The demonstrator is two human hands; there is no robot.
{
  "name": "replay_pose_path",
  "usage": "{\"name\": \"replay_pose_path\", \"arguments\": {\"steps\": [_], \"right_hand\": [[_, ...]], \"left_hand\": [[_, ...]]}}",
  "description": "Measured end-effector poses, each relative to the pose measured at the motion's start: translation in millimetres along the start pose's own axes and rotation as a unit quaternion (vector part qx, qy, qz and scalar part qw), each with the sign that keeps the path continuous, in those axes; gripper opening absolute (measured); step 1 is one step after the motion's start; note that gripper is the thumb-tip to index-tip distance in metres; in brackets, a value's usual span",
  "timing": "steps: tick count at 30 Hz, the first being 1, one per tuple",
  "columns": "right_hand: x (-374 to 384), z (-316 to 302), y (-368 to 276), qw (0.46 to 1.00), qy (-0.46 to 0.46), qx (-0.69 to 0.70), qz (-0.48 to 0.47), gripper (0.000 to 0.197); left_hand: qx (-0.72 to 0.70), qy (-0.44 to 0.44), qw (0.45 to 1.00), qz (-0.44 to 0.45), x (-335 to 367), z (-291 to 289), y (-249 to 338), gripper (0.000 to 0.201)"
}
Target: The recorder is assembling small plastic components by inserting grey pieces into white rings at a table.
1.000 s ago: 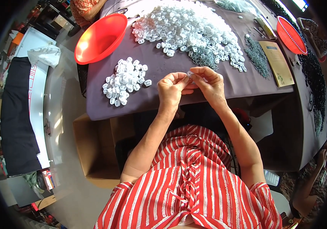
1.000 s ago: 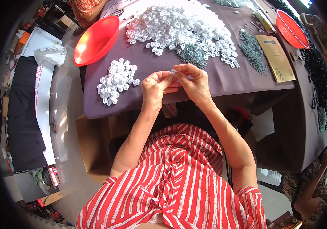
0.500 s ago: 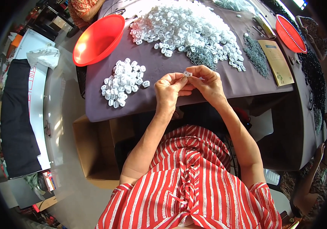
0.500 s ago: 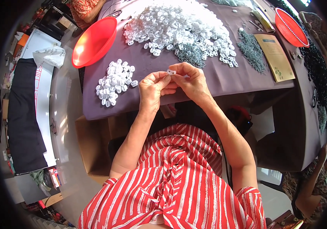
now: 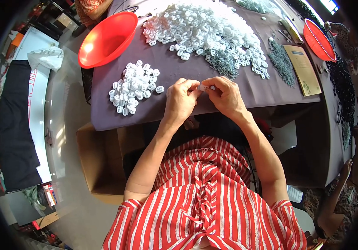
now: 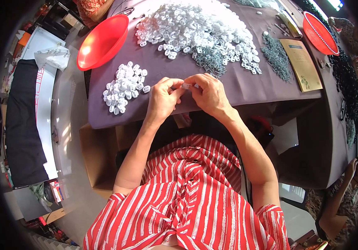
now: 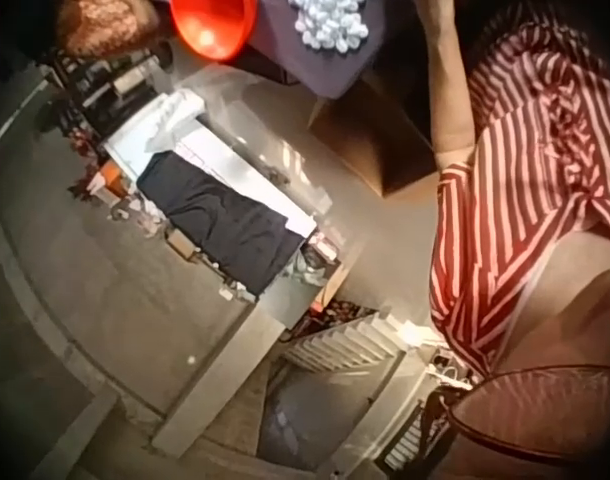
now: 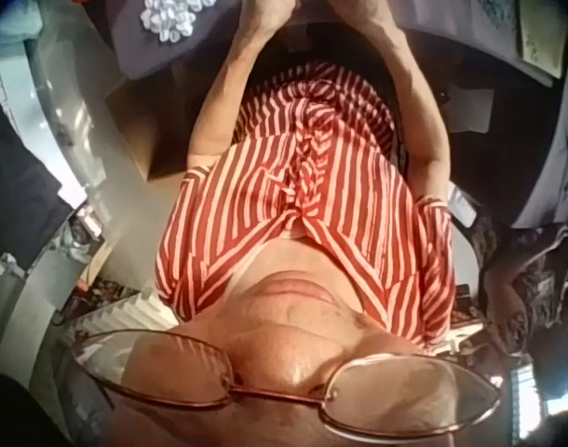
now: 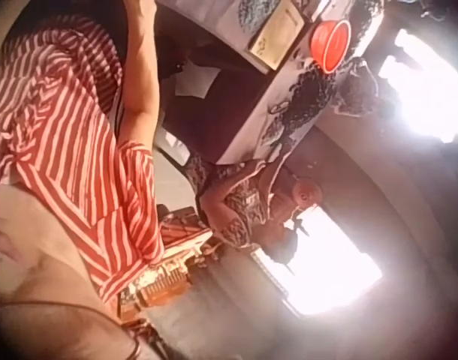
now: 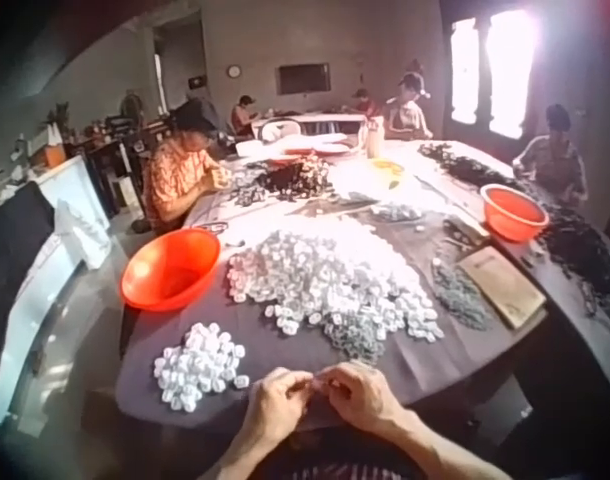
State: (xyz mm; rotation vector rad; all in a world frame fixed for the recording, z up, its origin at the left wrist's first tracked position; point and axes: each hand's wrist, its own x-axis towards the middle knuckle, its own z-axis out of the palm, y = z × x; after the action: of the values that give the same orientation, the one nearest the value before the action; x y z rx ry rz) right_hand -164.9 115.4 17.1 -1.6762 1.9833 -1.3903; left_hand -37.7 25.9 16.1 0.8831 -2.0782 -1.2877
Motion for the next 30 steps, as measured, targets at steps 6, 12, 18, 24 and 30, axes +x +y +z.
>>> {"name": "replay_pose_path", "arguments": {"steps": [6,12,18,24,30], "right_hand": [[0,2,8,0.999,0.006,-0.013,-0.040,0.015],[0,4,6,1.000,0.003,-0.007,-0.029,0.009],[-1,6,12,1.000,0.005,0.021,-0.010,0.009],[-2,5,13,1.000,0.000,0.021,-0.015,0.009],[-2,7,12,0.999,0.012,-0.016,-0.043,0.010]], "left_hand": [[0.081,0.013,0.995,0.049,5,4,-5,0.016],[0.039,0.044,0.996,0.067,4,11,-12,0.025],[0.047,0.035,0.997,0.055,3,11,-12,0.023],[0.061,0.038,0.996,0.058,6,11,-14,0.022],[0.073,0.037,0.995,0.050,0,7,-6,0.015]]}}
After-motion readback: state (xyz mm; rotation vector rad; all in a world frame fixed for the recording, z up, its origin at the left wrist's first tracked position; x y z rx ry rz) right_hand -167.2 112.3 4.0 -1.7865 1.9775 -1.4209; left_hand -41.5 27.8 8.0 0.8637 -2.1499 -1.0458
